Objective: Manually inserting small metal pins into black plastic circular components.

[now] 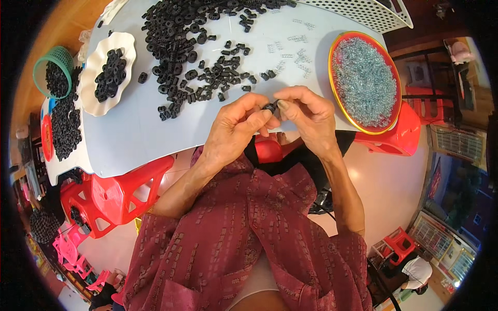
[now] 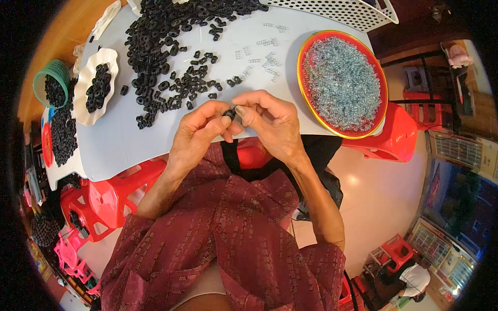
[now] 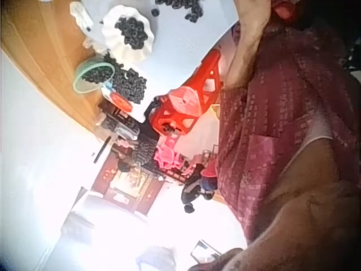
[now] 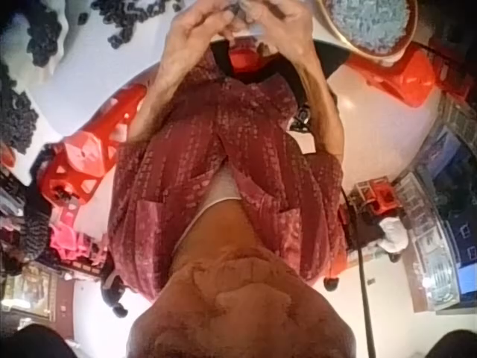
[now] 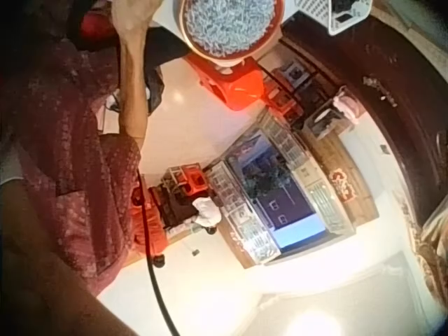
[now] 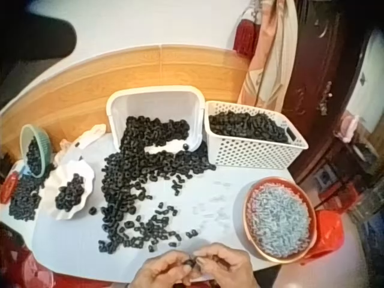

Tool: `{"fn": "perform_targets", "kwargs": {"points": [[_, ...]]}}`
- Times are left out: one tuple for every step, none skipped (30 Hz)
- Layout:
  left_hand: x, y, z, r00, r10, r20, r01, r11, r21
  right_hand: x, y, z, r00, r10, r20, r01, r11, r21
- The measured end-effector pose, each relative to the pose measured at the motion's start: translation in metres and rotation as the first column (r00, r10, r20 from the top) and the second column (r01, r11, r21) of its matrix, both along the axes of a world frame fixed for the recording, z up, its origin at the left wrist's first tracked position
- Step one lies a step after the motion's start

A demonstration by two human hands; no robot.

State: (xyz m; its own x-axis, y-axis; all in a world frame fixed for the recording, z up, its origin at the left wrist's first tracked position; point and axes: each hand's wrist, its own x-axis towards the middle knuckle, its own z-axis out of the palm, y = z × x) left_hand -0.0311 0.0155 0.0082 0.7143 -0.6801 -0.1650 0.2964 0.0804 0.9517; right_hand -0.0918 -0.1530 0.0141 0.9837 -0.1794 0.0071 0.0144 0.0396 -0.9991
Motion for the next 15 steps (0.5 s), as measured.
{"fn": "perform_targets", "kwargs": {"points": [[-0.0002,-0.0004,-0.0004,1.000,-0.005,0.012,0.005,1.000,-0.002,0.0000,-0.0012,-0.0007,1.000,0.014,-0.018,-0.014,0.999,0.035],[-0.0005,-0.0008,-0.0007,1.000,-0.011,0.024,0.011,1.000,-0.005,-0.0001,-0.0020,-0.0010,0.999,0.029,-0.035,-0.027,0.997,0.070],[-0.0008,-0.0009,-0.0014,1.000,-0.010,0.024,0.010,1.000,-0.004,0.0002,-0.0025,-0.0013,0.999,0.030,-0.035,-0.028,0.997,0.071],[-0.0010,-0.0010,-0.0022,0.999,-0.017,0.032,0.017,1.000,0.002,0.0005,-0.0028,-0.0016,0.999,0.037,-0.020,-0.035,0.998,0.059],[-0.0011,-0.0012,-0.0027,0.999,-0.024,0.039,0.023,1.000,0.008,0.0007,-0.0029,-0.0017,0.999,0.043,-0.004,-0.043,0.998,0.047],[-0.0014,-0.0013,-0.0028,0.999,-0.023,0.038,0.023,1.000,0.008,0.0005,-0.0022,-0.0009,0.999,0.044,-0.004,-0.043,0.998,0.047],[-0.0015,-0.0015,-0.0026,0.999,-0.016,0.034,0.016,1.000,0.018,0.0003,-0.0010,0.0006,0.999,0.032,-0.012,-0.031,0.998,0.057],[-0.0016,-0.0016,-0.0024,0.999,-0.009,0.031,0.008,1.000,0.028,0.0001,-0.0002,0.0011,1.000,0.020,-0.019,-0.018,0.998,0.067],[-0.0019,-0.0017,-0.0023,0.999,-0.009,0.030,0.008,1.000,0.029,0.0001,0.0001,0.0006,1.000,0.020,-0.019,-0.018,0.997,0.069],[-0.0021,-0.0017,-0.0021,1.000,0.003,0.026,-0.004,1.000,0.021,0.0001,0.0002,0.0000,1.000,0.021,-0.007,-0.020,0.997,0.074],[-0.0023,-0.0018,-0.0019,1.000,0.015,0.021,-0.016,1.000,0.012,0.0002,0.0004,-0.0008,1.000,0.022,0.005,-0.022,0.997,0.079],[-0.0024,-0.0023,-0.0015,1.000,0.015,0.021,-0.015,1.000,0.013,0.0002,0.0006,-0.0016,1.000,0.021,0.005,-0.021,0.997,0.080],[-0.0022,-0.0031,-0.0009,0.999,0.022,0.044,-0.022,1.000,0.003,0.0002,0.0008,-0.0026,1.000,0.017,0.020,-0.019,0.997,0.076],[-0.0021,-0.0036,-0.0004,0.997,0.030,0.068,-0.029,1.000,-0.006,0.0001,0.0011,-0.0032,0.999,0.013,0.036,-0.016,0.997,0.071],[-0.0024,-0.0038,-0.0001,0.997,0.029,0.068,-0.028,1.000,-0.005,-0.0005,0.0014,-0.0035,0.999,0.012,0.036,-0.015,0.997,0.072]]}}
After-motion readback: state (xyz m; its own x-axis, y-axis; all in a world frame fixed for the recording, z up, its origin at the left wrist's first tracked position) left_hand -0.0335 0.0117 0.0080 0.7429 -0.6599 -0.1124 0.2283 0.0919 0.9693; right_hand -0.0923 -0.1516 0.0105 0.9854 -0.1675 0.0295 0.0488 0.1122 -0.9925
